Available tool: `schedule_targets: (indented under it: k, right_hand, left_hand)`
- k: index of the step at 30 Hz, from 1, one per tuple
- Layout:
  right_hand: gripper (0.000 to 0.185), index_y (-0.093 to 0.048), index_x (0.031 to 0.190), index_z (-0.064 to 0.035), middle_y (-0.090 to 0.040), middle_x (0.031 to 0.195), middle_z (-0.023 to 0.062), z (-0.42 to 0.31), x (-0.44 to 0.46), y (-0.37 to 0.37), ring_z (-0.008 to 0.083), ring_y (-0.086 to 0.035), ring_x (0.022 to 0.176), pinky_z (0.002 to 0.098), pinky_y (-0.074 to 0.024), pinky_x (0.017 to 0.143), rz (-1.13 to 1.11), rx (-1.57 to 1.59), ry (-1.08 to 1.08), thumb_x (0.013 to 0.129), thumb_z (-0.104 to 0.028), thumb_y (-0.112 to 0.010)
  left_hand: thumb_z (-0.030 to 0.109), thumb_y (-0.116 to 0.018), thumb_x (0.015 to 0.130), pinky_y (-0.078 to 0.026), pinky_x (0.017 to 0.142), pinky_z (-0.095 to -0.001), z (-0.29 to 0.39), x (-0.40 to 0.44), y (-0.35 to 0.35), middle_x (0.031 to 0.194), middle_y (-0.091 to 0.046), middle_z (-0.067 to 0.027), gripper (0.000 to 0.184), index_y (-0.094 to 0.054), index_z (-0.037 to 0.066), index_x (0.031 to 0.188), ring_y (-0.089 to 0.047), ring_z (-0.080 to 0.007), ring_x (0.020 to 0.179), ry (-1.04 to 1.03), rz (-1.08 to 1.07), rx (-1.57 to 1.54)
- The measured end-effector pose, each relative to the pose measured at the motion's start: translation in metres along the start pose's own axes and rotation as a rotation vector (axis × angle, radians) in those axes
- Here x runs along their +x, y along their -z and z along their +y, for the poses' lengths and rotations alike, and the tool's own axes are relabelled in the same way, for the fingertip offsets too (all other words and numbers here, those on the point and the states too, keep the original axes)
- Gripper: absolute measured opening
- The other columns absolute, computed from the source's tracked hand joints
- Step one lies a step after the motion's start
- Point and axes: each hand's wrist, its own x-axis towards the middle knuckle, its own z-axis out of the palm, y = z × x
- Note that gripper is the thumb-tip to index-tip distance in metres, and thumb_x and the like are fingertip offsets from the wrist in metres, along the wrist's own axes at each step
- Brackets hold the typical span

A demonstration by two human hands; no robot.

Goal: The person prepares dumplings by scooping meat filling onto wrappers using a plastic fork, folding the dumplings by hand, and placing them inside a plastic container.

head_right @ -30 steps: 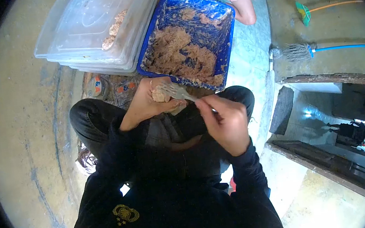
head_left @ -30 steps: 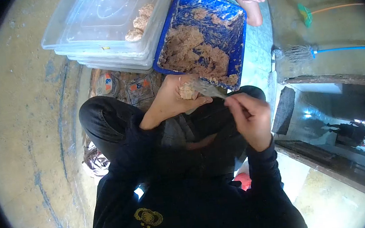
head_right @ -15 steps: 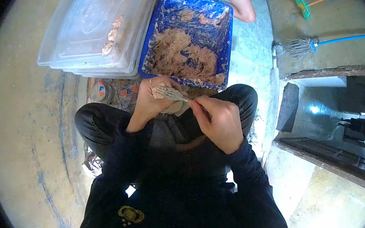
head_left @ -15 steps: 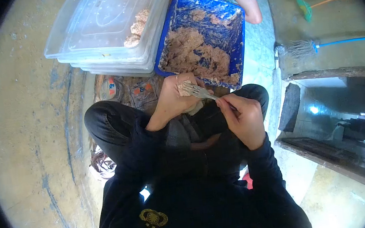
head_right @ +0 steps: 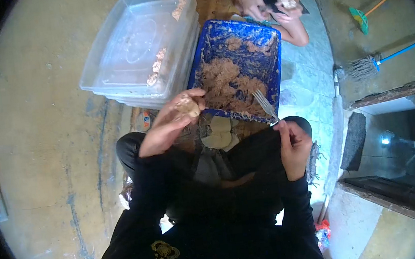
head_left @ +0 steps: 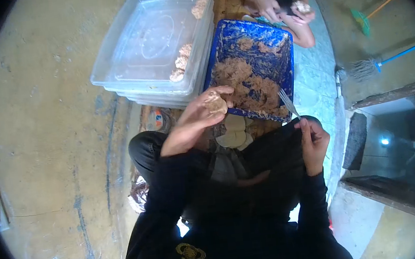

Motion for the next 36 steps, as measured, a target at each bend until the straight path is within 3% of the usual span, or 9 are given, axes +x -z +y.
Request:
schedule_targets:
  k: [4, 8, 12, 15, 20, 24, 32, 34, 36]
  right_hand:
    - [0.025, -0.072, 0.091, 0.0033, -0.07, 0.077, 0.0075, 0.059, -0.021, 0.004, 0.0086, -0.059, 0.07, 0.0267, -0.0455, 0.064, 0.015, -0.157, -0.052, 0.106, -0.014, -0.064]
    - [0.022, -0.072, 0.091, 0.0026, -0.07, 0.076, 0.0116, 0.092, -0.034, -0.015, 0.0145, -0.063, 0.064, 0.0306, -0.0468, 0.06, 0.054, -0.159, 0.013, 0.103, -0.015, -0.066]
    - [0.018, -0.073, 0.093, 0.0007, -0.071, 0.076, 0.0164, 0.085, -0.035, -0.016, 0.0265, -0.07, 0.064, 0.0357, -0.0497, 0.058, -0.024, -0.269, -0.017, 0.101, -0.015, -0.069]
    - [0.016, -0.074, 0.094, -0.0006, -0.071, 0.075, 0.0172, 0.085, -0.036, -0.014, 0.0307, -0.072, 0.065, 0.0371, -0.0511, 0.058, -0.033, -0.261, 0.001, 0.1, -0.015, -0.07]
    - [0.015, -0.073, 0.093, -0.0018, -0.07, 0.074, 0.0184, 0.085, -0.036, -0.013, 0.0341, -0.071, 0.065, 0.0386, -0.0512, 0.057, 0.008, -0.225, 0.083, 0.099, -0.015, -0.07]
    - [0.015, -0.072, 0.09, -0.0028, -0.067, 0.071, 0.0194, 0.083, -0.035, -0.011, 0.0361, -0.069, 0.062, 0.041, -0.0488, 0.054, -0.017, -0.234, 0.052, 0.099, -0.016, -0.072]
    - [0.018, -0.071, 0.087, -0.0037, -0.064, 0.067, 0.0174, 0.084, -0.036, -0.009, 0.0356, -0.064, 0.057, 0.0409, -0.0471, 0.052, 0.001, -0.236, 0.057, 0.098, -0.018, -0.073]
    - [0.019, -0.071, 0.086, -0.0037, -0.064, 0.067, 0.0161, 0.079, -0.035, -0.008, 0.0347, -0.064, 0.056, 0.0404, -0.0472, 0.052, -0.008, -0.2, 0.055, 0.097, -0.019, -0.074]
    - [0.019, -0.072, 0.086, -0.0038, -0.066, 0.069, 0.0157, 0.081, -0.034, -0.008, 0.0335, -0.065, 0.058, 0.0401, -0.048, 0.053, 0.015, -0.206, 0.064, 0.097, -0.019, -0.074]
  left_hand:
    - [-0.003, -0.073, 0.091, -0.05, 0.103, -0.0301, 0.08, -0.016, 0.015, 0.138, -0.061, -0.0067, 0.05, -0.058, 0.008, 0.138, -0.064, -0.014, 0.117, 0.057, -0.11, 0.208]
    - [-0.007, -0.073, 0.089, -0.055, 0.096, -0.0322, 0.146, 0.0, 0.03, 0.128, -0.063, -0.0069, 0.042, -0.06, 0.006, 0.127, -0.071, -0.0203, 0.11, 0.015, -0.126, 0.654]
    - [-0.005, -0.075, 0.088, -0.054, 0.099, -0.0304, 0.174, 0.039, 0.078, 0.123, -0.066, -0.0011, 0.037, -0.066, 0.005, 0.122, -0.062, -0.0124, 0.119, 0.16, -0.177, 1.086]
    - [-0.007, -0.075, 0.083, -0.055, 0.095, -0.0312, 0.161, 0.064, 0.122, 0.125, -0.067, -0.0012, 0.043, -0.068, 0.006, 0.124, -0.062, -0.0137, 0.118, 0.376, -0.23, 1.168]
    - [-0.009, -0.071, 0.077, -0.056, 0.097, -0.0337, 0.156, 0.081, 0.124, 0.129, -0.068, -0.0029, 0.053, -0.068, 0.006, 0.129, -0.061, -0.0144, 0.122, 0.464, -0.423, 1.177]
    - [0.0, -0.075, 0.086, -0.051, 0.106, -0.0336, 0.165, 0.079, 0.118, 0.133, -0.067, -0.006, 0.051, -0.065, 0.002, 0.136, -0.06, -0.0163, 0.128, 0.551, -0.469, 1.181]
    - [0.024, -0.076, 0.098, -0.045, 0.114, -0.0327, 0.163, 0.066, 0.088, 0.133, -0.07, -0.0112, 0.047, -0.064, 0.001, 0.138, -0.063, -0.0179, 0.126, 0.646, -0.255, 1.038]
    - [0.033, -0.07, 0.103, -0.048, 0.109, -0.0323, 0.158, 0.066, 0.067, 0.127, -0.071, -0.0102, 0.045, -0.067, 0.0, 0.133, -0.066, -0.0176, 0.118, 0.593, -0.202, 1.192]
    - [0.044, -0.064, 0.104, -0.049, 0.104, -0.0335, 0.162, 0.071, 0.072, 0.122, -0.069, -0.0077, 0.051, -0.065, 0.0, 0.131, -0.064, -0.0173, 0.115, 0.764, -0.098, 1.117]
